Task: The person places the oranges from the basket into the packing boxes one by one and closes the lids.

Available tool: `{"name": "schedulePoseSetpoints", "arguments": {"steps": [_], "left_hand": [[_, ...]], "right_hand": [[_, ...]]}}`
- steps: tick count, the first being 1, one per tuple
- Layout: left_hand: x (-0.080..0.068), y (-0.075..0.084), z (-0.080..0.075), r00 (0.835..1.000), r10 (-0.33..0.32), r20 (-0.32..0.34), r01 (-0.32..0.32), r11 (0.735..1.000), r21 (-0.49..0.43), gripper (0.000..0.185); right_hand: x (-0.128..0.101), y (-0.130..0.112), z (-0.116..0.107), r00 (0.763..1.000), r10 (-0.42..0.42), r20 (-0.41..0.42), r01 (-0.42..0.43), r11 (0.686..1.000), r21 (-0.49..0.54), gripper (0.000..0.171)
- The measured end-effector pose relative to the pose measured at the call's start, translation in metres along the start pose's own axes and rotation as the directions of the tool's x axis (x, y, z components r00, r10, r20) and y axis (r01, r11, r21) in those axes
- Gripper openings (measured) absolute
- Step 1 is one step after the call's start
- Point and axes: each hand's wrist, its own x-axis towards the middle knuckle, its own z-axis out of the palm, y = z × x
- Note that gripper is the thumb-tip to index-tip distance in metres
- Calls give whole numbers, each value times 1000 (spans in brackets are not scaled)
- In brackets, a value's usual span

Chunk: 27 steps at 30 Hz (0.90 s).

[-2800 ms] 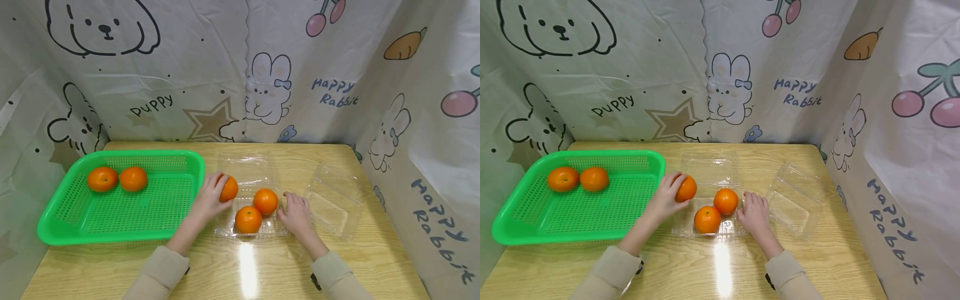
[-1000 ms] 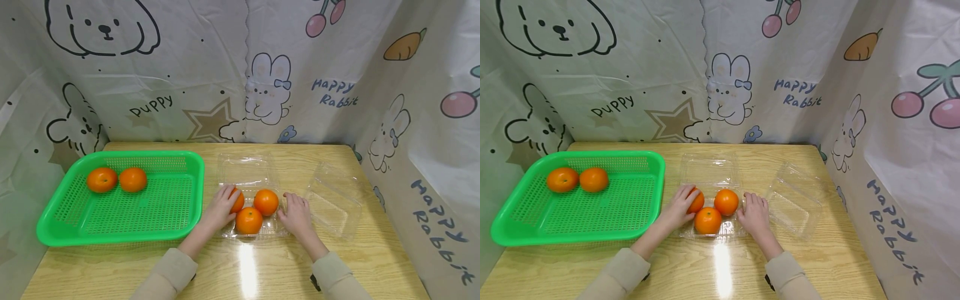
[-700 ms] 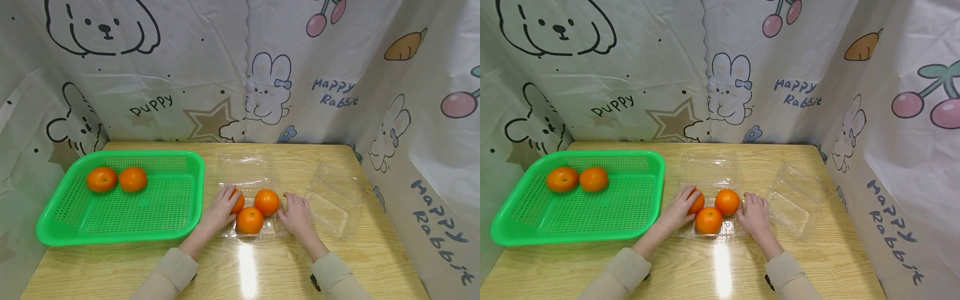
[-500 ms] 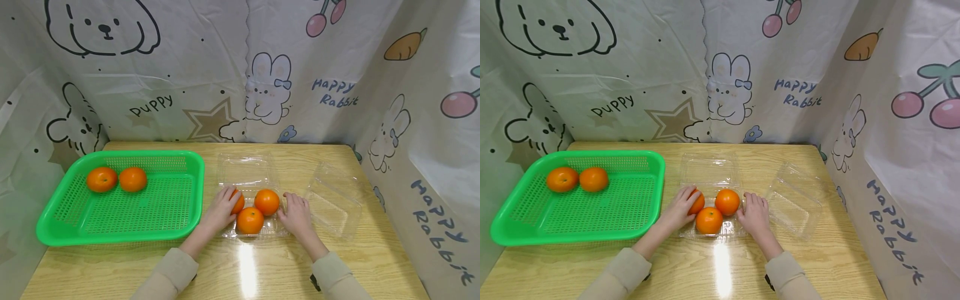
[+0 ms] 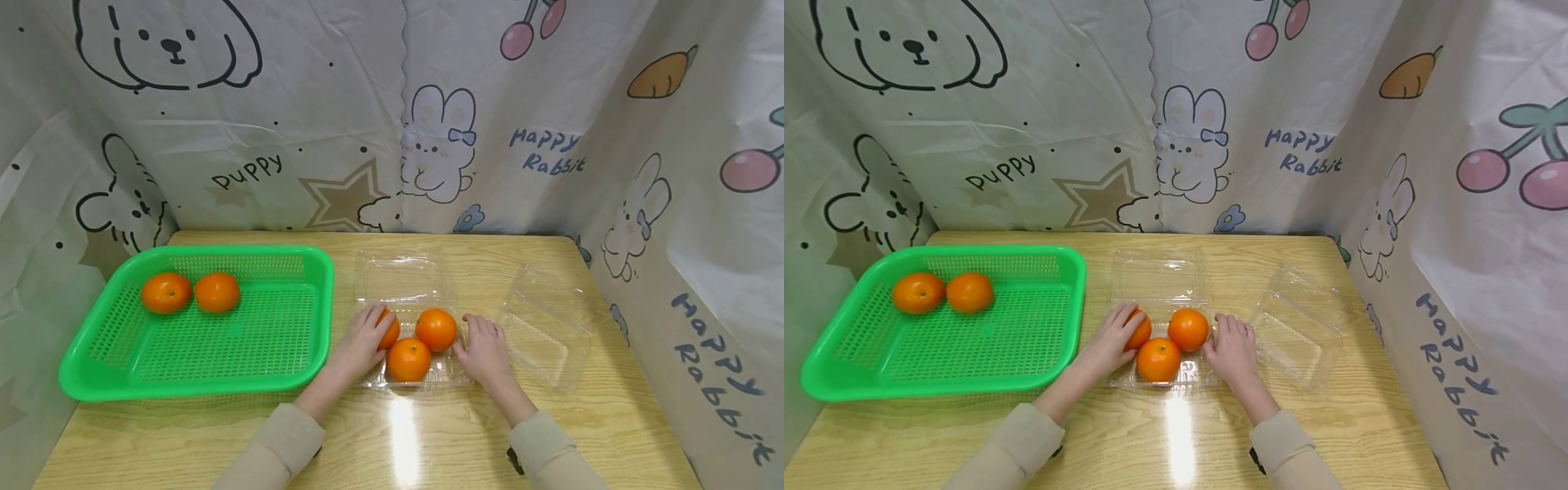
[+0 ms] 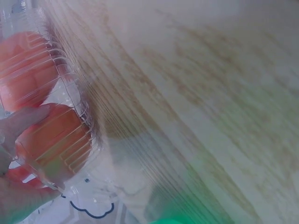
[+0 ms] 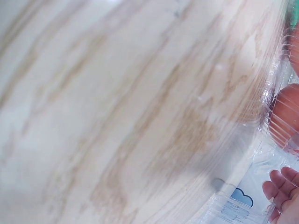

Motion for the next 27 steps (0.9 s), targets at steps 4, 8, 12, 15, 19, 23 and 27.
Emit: {"name": "schedulePoseSetpoints", "arguments": {"steps": [4,8,12,15,19,23,27], "left_hand": [[1,0,0,1000,1,8,-1,1000,12,66],[2,0,-2,1000,-3,28,2,999,33,66],[4,0,-8,997,-14,74,11,999,35,66],[7,1,-15,993,-25,118,26,1000,0,66],[12,1,-23,986,-50,159,62,995,-71,67],[16,1,-30,982,-79,172,106,983,-149,65],[21,0,-35,983,-113,145,142,968,-208,55]], "right_hand": [[1,1,1,1000,3,0,-3,1000,-4,48],[0,0,1,1000,1,0,-1,1000,1,48],[1,0,1,1000,4,5,-4,1000,3,48],[1,1,0,1000,6,6,-6,1000,2,48],[1,0,0,1000,6,5,-6,1000,3,48],[1,0,0,1000,6,7,-6,1000,2,48],[1,1,0,1000,5,8,-5,1000,2,48]]}}
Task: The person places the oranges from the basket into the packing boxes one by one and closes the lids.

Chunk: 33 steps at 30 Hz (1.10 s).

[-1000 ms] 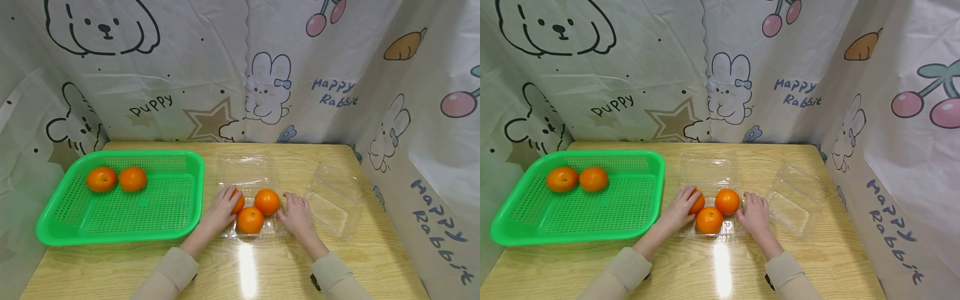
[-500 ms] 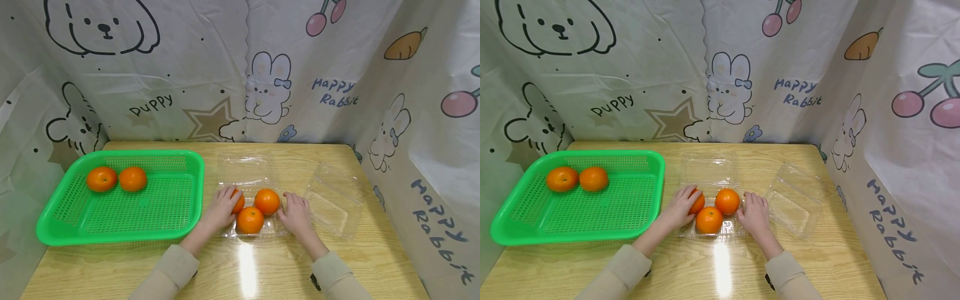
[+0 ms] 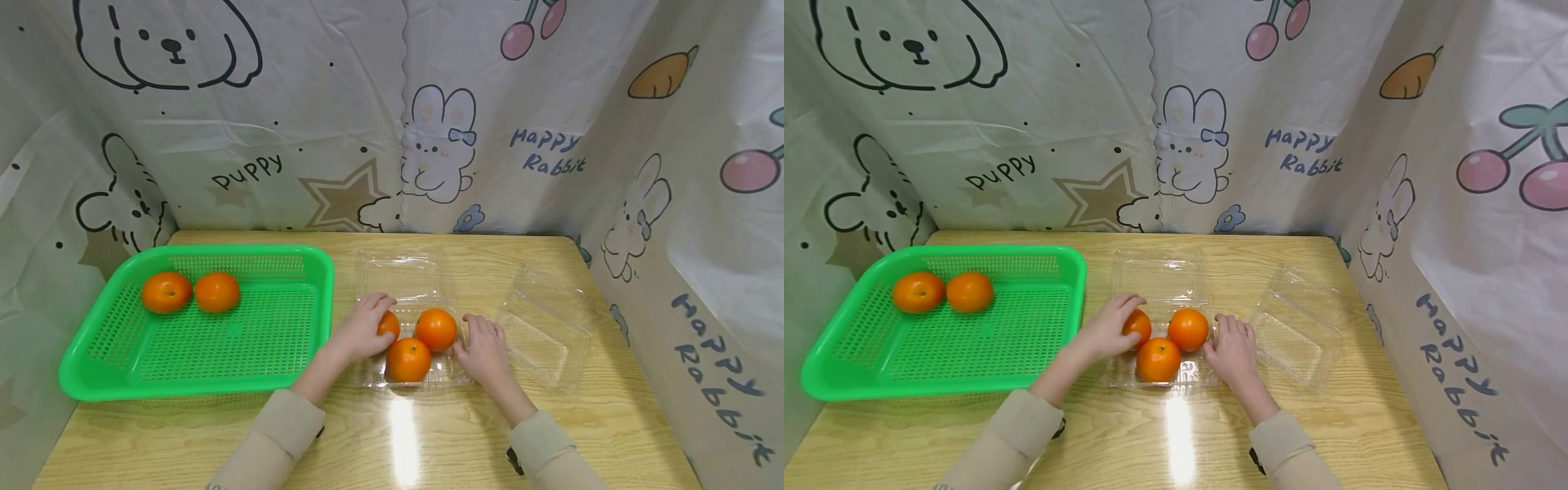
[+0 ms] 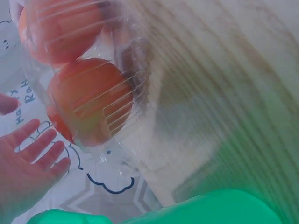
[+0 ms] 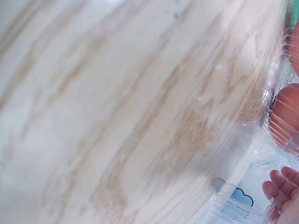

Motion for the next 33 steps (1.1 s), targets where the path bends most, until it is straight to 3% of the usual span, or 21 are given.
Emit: {"name": "schedulePoseSetpoints", "arguments": {"steps": [6,14,24,33], "left_hand": [[11,0,-4,994,-74,-86,69,996,-56,41],[28,-2,-5,969,-205,-137,198,978,-66,43],[43,-8,-2,931,-338,-135,331,941,-77,50],[52,-17,2,906,-411,-100,405,911,-79,58]], "right_hand": [[-1,-1,0,1000,-2,-4,2,1000,3,49],[0,-1,0,1000,2,-4,-2,1000,6,48],[-1,-3,-2,1000,7,3,-7,1000,11,47],[-1,-3,-2,1000,8,4,-8,1000,7,46]]}}
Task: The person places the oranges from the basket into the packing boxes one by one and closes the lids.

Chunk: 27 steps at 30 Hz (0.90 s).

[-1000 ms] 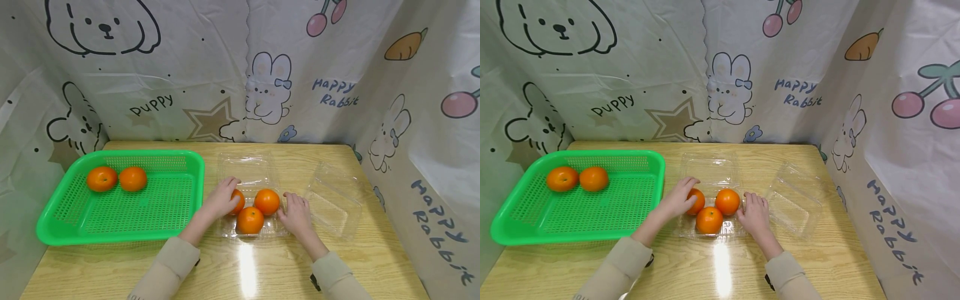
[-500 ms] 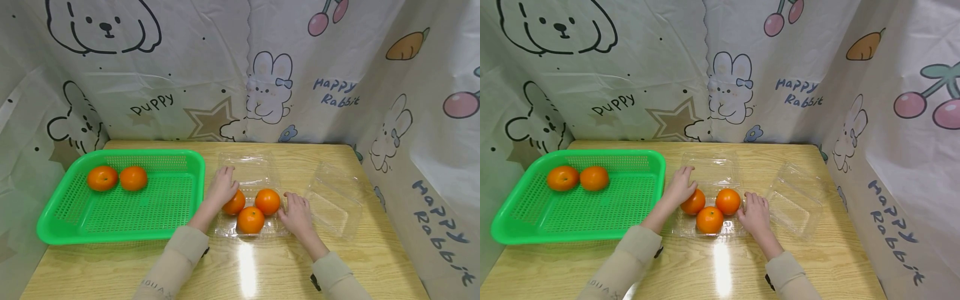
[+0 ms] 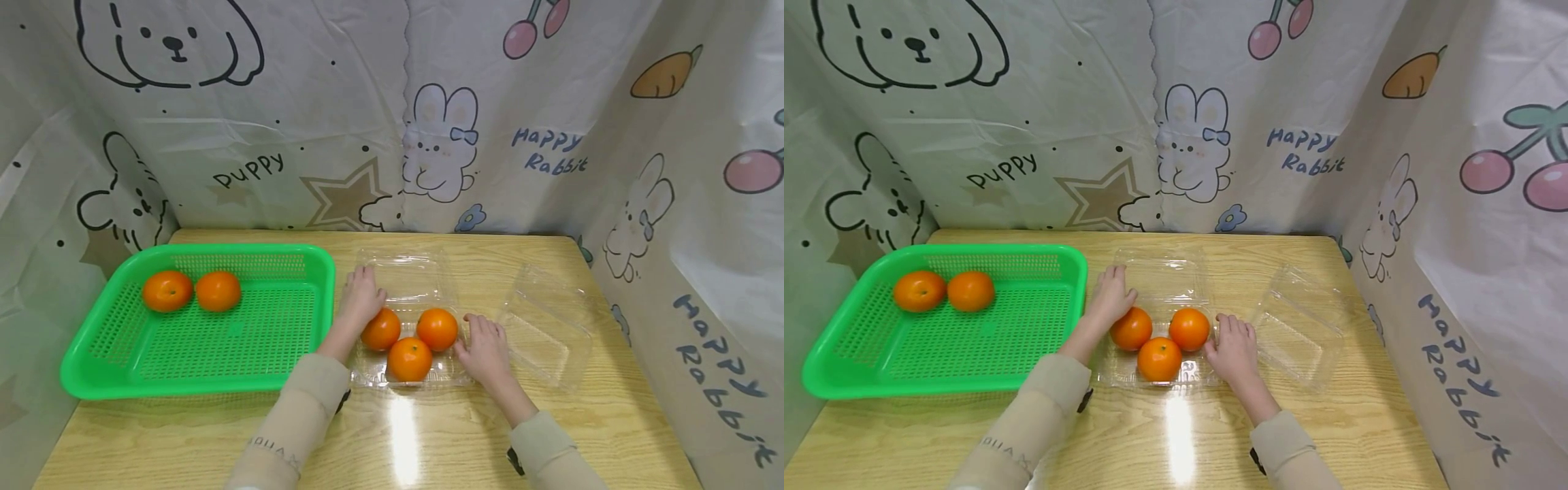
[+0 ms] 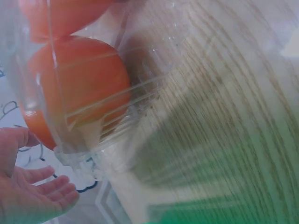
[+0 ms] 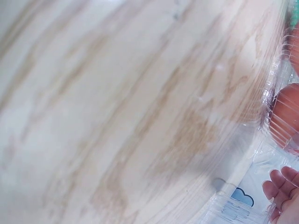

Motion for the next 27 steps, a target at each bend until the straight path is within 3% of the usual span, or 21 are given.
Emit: {"name": "schedulePoseSetpoints", "arguments": {"steps": [7,27], "left_hand": [[8,-7,3,999,-42,20,42,999,21,60],[20,-14,7,978,-195,72,204,968,-148,60]], "right_hand": [[0,0,0,1000,-2,-2,2,1000,4,46],[0,1,-1,1000,-9,-3,9,1000,-4,46]]}}
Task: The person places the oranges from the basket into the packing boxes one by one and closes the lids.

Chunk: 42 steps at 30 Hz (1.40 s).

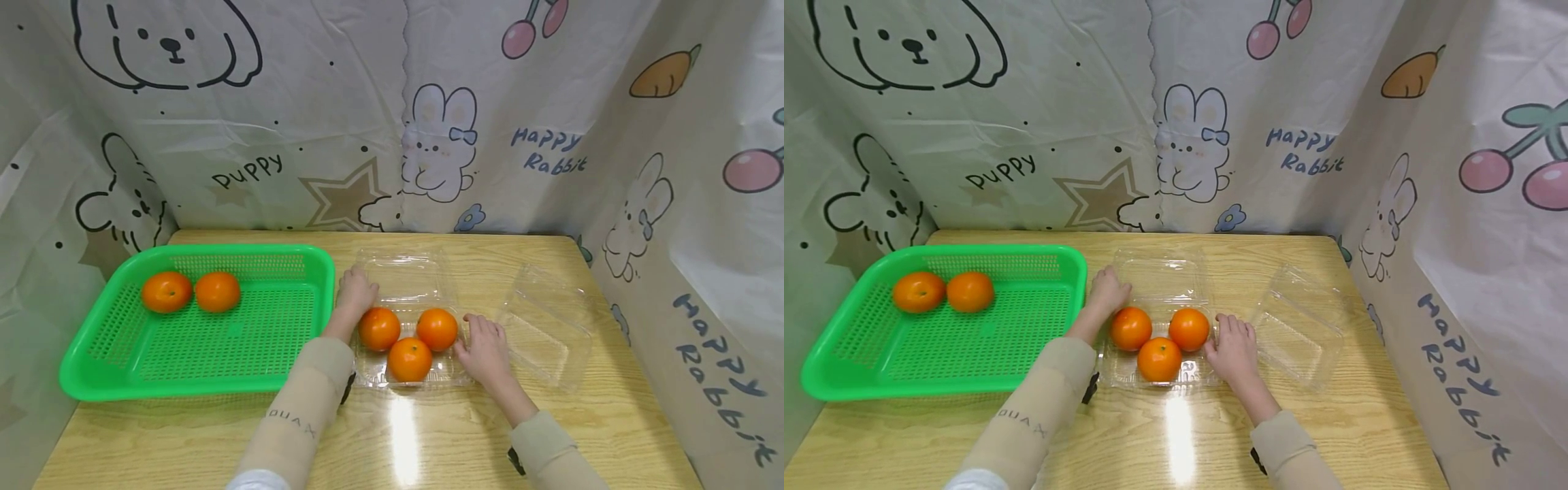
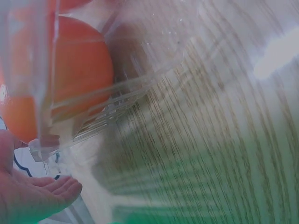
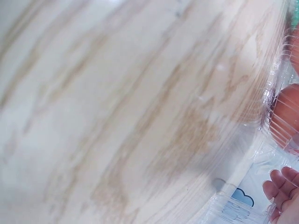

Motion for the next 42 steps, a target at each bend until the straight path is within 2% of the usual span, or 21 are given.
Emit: {"name": "schedulePoseSetpoints", "arguments": {"steps": [4,5,9,11,12,19,32,38,42], "left_hand": [[10,-4,5,998,-58,15,59,997,-48,55],[18,-11,12,999,-50,-11,49,998,-45,55],[26,-15,15,998,-65,-26,62,994,-89,55],[26,-15,13,998,-63,-26,60,992,-112,56],[19,-8,7,997,-82,4,82,987,-139,56],[14,-7,4,993,-102,54,112,962,-249,58],[10,-6,6,992,-122,30,124,919,-375,66],[9,-4,5,995,-100,-3,89,897,-433,64],[6,-2,2,995,-100,-17,80,872,-483,64]], "right_hand": [[0,0,0,1000,0,0,0,1000,-1,46],[0,0,0,1000,0,1,0,1000,-1,46],[0,0,0,1000,1,1,-1,1000,0,46],[0,0,0,1000,0,2,0,1000,2,46],[0,0,0,1000,1,2,-1,1000,3,46],[1,0,1,1000,3,-2,-3,1000,6,46],[0,0,2,1000,7,-4,-7,1000,6,46],[0,-1,2,1000,7,-4,-7,1000,6,47],[-1,-1,2,1000,9,-1,-9,1000,10,47]]}}
